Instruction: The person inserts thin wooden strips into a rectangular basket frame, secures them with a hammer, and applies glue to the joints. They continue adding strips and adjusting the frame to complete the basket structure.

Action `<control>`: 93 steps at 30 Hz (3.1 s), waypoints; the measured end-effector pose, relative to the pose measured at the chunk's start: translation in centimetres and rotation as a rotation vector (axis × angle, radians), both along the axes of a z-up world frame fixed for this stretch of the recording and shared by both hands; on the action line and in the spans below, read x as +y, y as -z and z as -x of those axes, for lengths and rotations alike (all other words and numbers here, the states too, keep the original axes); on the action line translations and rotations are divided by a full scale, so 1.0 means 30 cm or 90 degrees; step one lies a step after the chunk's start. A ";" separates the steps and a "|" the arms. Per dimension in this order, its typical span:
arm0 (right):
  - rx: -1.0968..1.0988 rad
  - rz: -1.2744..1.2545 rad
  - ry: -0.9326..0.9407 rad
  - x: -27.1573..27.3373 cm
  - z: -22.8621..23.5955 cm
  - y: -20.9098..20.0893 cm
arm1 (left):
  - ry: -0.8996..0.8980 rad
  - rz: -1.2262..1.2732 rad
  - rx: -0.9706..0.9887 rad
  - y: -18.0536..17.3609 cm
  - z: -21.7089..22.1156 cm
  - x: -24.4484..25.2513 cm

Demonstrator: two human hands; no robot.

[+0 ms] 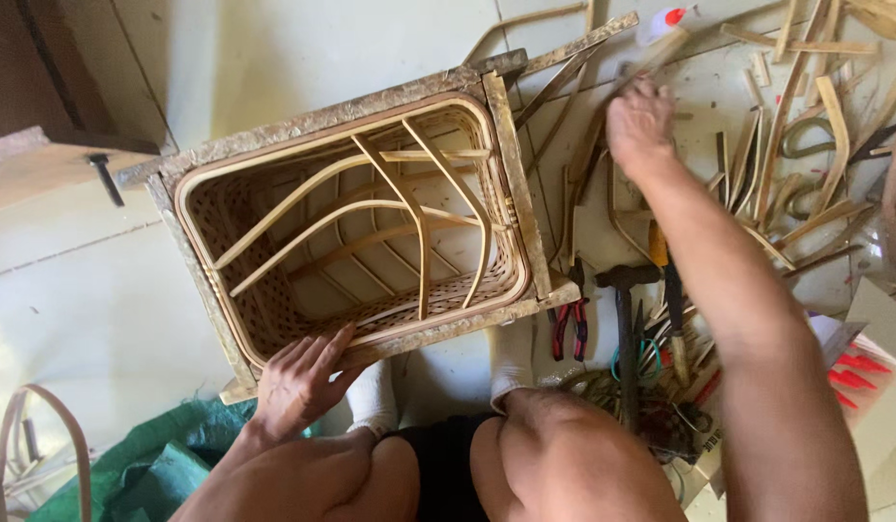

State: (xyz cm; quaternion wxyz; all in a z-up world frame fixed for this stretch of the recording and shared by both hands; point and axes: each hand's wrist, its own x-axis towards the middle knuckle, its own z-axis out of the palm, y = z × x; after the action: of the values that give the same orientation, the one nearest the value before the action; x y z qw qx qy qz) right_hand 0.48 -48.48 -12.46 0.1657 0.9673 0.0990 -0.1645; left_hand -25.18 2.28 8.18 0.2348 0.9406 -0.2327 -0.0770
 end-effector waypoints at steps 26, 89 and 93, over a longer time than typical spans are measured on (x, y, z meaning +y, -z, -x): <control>-0.118 -0.667 0.334 0.002 0.090 0.005 | -0.033 0.027 -0.011 0.006 0.008 -0.020; -0.014 -0.810 0.012 1.087 0.312 -0.647 | 0.205 -0.102 -0.228 0.207 -0.733 0.183; -0.239 -0.764 -0.283 0.800 0.208 -0.754 | 0.087 -0.043 -0.206 0.133 -0.527 0.180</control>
State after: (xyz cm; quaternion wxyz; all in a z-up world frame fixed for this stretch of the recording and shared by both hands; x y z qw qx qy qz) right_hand -5.77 -24.49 10.15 -0.3572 0.8604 0.3403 0.1281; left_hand -9.37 7.67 4.18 0.1567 0.9301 -0.3281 0.0522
